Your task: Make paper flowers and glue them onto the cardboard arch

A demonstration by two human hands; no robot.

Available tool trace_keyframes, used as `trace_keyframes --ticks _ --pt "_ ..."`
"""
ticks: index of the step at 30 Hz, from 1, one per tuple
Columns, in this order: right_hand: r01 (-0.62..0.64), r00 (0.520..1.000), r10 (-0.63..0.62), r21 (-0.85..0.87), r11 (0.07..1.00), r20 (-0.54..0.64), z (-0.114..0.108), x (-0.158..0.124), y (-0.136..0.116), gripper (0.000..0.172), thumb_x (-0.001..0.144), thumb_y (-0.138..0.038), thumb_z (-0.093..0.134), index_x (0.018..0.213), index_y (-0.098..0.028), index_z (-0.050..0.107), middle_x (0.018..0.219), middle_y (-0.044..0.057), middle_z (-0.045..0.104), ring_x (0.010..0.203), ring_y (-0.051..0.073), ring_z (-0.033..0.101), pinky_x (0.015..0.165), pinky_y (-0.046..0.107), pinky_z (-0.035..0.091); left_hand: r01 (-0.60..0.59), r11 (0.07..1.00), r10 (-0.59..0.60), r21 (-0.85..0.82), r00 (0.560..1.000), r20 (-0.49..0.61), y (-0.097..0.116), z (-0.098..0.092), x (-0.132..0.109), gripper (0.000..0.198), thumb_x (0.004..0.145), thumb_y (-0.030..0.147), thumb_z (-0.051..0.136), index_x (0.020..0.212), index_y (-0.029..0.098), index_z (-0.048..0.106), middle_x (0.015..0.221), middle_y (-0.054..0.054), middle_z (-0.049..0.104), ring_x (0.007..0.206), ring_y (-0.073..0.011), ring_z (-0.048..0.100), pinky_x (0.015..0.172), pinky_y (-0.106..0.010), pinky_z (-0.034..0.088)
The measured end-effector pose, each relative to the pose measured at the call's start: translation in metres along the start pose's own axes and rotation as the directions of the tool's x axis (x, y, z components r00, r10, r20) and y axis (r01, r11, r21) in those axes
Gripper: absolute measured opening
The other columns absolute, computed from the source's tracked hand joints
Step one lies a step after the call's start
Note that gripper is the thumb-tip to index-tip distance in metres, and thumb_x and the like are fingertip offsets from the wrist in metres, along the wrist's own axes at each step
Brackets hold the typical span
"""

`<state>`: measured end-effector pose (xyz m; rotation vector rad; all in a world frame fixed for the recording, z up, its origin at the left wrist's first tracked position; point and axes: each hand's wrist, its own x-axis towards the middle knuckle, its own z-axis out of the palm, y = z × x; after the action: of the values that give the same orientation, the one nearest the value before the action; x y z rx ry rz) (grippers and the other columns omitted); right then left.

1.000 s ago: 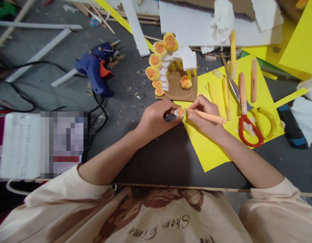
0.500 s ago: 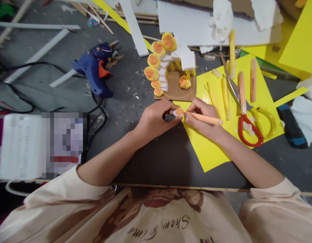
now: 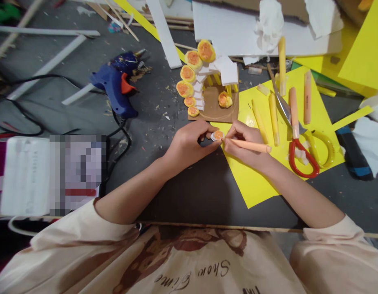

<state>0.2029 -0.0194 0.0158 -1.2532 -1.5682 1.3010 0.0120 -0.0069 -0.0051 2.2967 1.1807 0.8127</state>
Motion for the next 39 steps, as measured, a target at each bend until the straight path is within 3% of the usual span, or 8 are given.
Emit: trace_keyframes --ticks 4,9,13,17,27,35,39 --pt "0.014 1.0 -0.014 -0.014 1.0 0.019 0.0002 0.0002 -0.0001 0.037 0.073 -0.05 0.075 0.066 -0.02 0.054 0.057 -0.003 0.056 0.052 0.01 0.047 0.047 0.024 0.033 -0.029 1.0 0.028 -0.013 0.999 -0.032 -0.0005 0.001 -0.0001 0.008 0.084 0.022 0.061 0.08 0.017 0.058 0.069 0.001 0.058 0.061 -0.0112 0.048 0.058 -0.023 0.035" --pt "0.016 0.997 -0.017 -0.021 1.0 -0.078 0.0003 0.0003 -0.0003 0.035 0.075 -0.045 0.074 0.064 -0.021 0.051 0.056 -0.004 0.053 0.051 0.009 0.046 0.047 0.023 0.032 0.002 1.0 -0.002 0.005 1.0 -0.011 0.0002 0.0008 0.0005 0.007 0.083 0.021 0.062 0.08 0.017 0.058 0.069 0.001 0.058 0.06 -0.0106 0.047 0.057 -0.023 0.034" --pt "0.006 1.0 -0.007 -0.021 1.0 -0.007 0.0001 0.0 -0.0004 0.034 0.074 -0.044 0.075 0.065 -0.02 0.052 0.056 -0.004 0.054 0.05 0.009 0.045 0.046 0.023 0.032 0.014 1.0 -0.014 0.009 1.0 -0.004 0.0011 -0.0001 0.0011 0.008 0.083 0.023 0.062 0.079 0.017 0.059 0.07 0.001 0.059 0.06 -0.0106 0.047 0.057 -0.023 0.034" --pt "0.023 0.998 -0.024 -0.023 0.999 -0.057 0.0005 -0.0001 -0.0013 0.033 0.075 -0.041 0.074 0.064 -0.02 0.051 0.055 -0.004 0.052 0.049 0.008 0.044 0.046 0.022 0.03 -0.016 1.0 0.016 -0.01 0.999 -0.032 0.0007 0.0005 0.001 0.006 0.082 0.021 0.063 0.079 0.016 0.059 0.069 0.001 0.059 0.06 -0.0105 0.047 0.057 -0.023 0.034" --pt "0.062 0.998 -0.062 -0.031 0.998 0.006 0.0016 0.0001 -0.0003 0.037 0.077 -0.052 0.071 0.068 -0.02 0.054 0.058 -0.003 0.056 0.051 0.009 0.048 0.047 0.023 0.034 -0.011 1.0 0.011 -0.011 0.999 -0.03 0.0 0.0015 0.0007 0.007 0.082 0.021 0.061 0.079 0.016 0.059 0.069 0.001 0.058 0.06 -0.0101 0.047 0.058 -0.022 0.034" --pt "0.07 0.997 -0.071 -0.031 0.997 -0.037 0.0012 -0.0001 0.0014 0.034 0.081 -0.049 0.069 0.069 -0.02 0.054 0.059 -0.004 0.054 0.052 0.008 0.047 0.047 0.022 0.032 -0.006 1.0 0.006 0.014 0.999 -0.035 -0.0002 0.0021 0.001 0.008 0.083 0.022 0.062 0.079 0.016 0.06 0.069 0.001 0.059 0.059 -0.0098 0.047 0.057 -0.022 0.034" --pt "0.086 0.989 -0.088 -0.017 0.996 -0.121 0.0018 -0.0001 0.0 0.039 0.08 -0.053 0.07 0.067 -0.021 0.052 0.059 -0.003 0.053 0.052 0.009 0.048 0.048 0.023 0.033 -0.04 0.997 0.042 0.073 0.999 -0.026 -0.001 0.0036 -0.0013 0.014 0.088 0.029 0.061 0.084 0.016 0.06 0.072 -0.001 0.062 0.063 -0.012 0.051 0.06 -0.023 0.037"
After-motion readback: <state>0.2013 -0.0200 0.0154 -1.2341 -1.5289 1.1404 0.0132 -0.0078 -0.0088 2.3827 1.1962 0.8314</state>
